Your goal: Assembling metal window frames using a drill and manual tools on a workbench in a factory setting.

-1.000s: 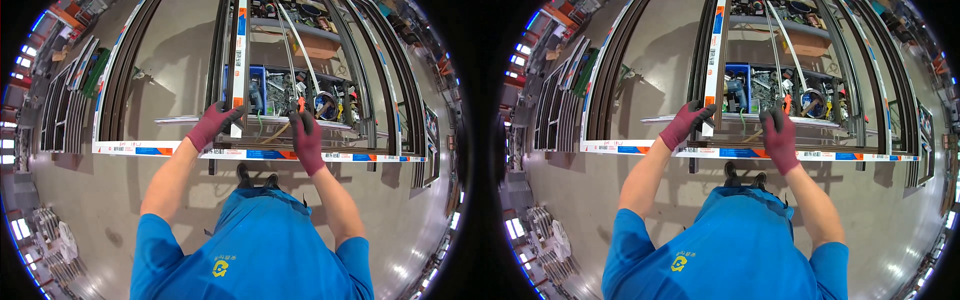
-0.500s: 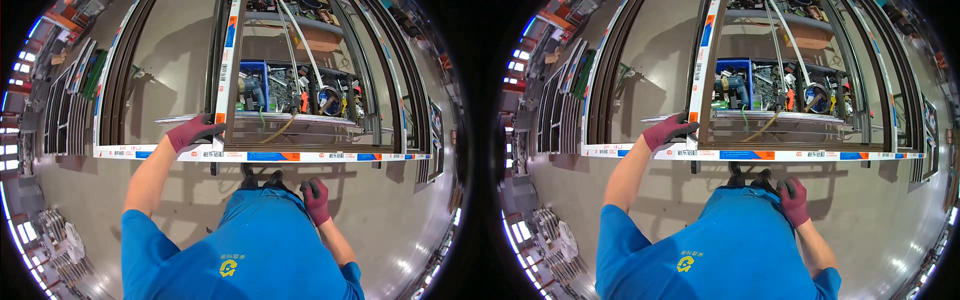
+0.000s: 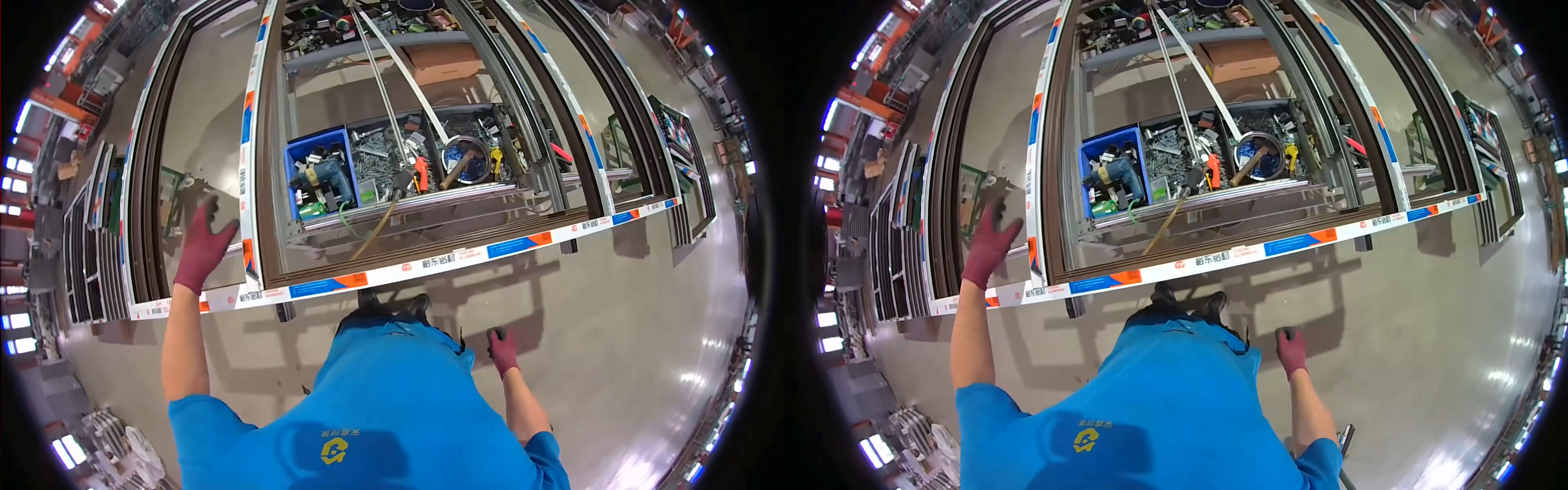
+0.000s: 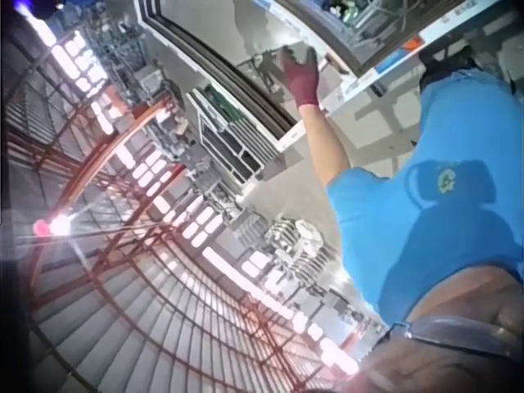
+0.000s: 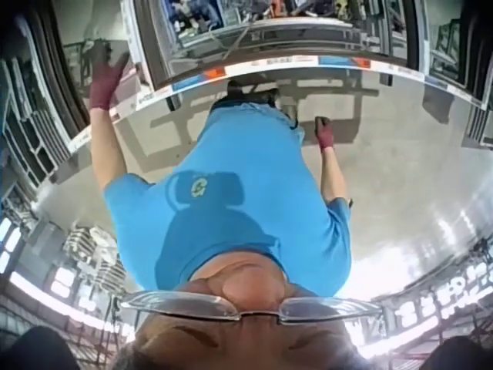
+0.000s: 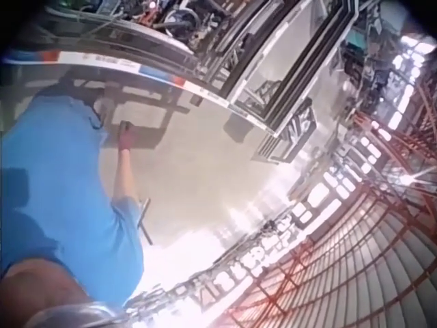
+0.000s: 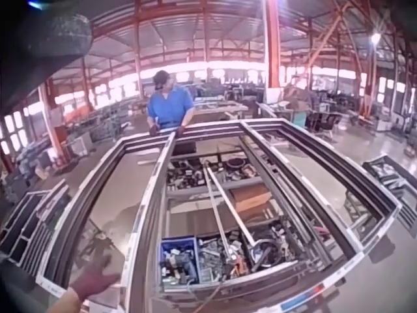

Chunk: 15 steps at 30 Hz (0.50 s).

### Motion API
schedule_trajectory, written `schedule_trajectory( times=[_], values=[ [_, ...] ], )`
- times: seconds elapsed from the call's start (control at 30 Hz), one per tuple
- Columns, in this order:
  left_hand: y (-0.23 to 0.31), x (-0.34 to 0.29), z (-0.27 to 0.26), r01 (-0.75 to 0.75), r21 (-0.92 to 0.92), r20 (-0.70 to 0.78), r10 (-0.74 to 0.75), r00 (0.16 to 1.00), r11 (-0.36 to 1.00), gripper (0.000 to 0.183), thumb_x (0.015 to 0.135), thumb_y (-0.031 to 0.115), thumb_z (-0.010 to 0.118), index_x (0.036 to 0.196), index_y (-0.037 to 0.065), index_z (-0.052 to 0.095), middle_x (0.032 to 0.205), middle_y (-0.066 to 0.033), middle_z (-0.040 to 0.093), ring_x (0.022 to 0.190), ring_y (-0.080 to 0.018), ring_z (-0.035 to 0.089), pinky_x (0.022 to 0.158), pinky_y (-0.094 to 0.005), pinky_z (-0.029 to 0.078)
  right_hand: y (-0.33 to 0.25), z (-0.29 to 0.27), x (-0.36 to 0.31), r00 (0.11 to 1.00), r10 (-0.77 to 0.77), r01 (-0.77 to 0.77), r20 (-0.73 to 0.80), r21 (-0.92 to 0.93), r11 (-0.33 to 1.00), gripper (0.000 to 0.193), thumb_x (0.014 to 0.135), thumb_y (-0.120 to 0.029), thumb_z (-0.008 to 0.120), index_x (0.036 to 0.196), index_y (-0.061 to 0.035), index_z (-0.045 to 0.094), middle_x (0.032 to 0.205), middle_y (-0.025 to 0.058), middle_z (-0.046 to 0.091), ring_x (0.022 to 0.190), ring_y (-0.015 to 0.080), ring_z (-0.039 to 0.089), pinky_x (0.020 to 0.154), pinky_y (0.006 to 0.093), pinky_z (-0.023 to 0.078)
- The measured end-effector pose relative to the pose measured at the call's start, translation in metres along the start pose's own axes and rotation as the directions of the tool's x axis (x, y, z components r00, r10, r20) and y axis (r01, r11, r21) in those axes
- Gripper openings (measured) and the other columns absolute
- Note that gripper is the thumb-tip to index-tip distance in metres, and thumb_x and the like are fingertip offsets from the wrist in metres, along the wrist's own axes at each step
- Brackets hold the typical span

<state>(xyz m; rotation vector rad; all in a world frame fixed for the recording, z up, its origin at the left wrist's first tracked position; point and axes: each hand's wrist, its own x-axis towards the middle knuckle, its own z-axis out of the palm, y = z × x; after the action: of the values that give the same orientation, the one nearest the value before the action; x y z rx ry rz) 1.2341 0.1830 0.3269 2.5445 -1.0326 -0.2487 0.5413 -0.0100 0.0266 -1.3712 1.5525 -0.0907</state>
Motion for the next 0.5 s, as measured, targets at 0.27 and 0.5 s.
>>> schedule_trajectory(
  times=[0.27, 0.5],
  values=[
    [0.185, 0.105, 0.150, 0.018, -0.386, 0.556, 0.217, 0.802, 0.922, 0.059, 0.097, 0.033, 0.076, 0.141, -0.002, 0.060, 0.132, -0.0209, 0.071, 0.121, -0.0274, 0.069, 0.107, -0.0378, 0.052, -0.006, 0.035, 0.025, 0.969, 0.222, -0.233, 0.111, 0.103, 0.967, 0.025, 0.100, -0.032, 0.066, 0.108, -0.0083, 0.069, 0.079, 0.0036, 0.065, 0.063, 0.0147, 0.063, 0.056, 0.0308, 0.050],
    [0.143, 0.207, 0.506, 0.373, -0.111, 0.748, -0.169, 0.641, 0.921, 0.077, 0.082, 0.062, 0.079, 0.111, -0.009, 0.072, 0.117, -0.0300, 0.073, 0.108, -0.0440, 0.072, 0.098, -0.0474, 0.055, -0.062, 0.055, 0.025, 0.988, 0.128, -0.133, 0.085, 0.058, 0.989, 0.030, 0.101, -0.028, 0.062, 0.103, 0.0001, 0.071, 0.086, 0.0129, 0.074, 0.071, 0.0242, 0.070, 0.062, 0.0412, 0.054]
  ],
)
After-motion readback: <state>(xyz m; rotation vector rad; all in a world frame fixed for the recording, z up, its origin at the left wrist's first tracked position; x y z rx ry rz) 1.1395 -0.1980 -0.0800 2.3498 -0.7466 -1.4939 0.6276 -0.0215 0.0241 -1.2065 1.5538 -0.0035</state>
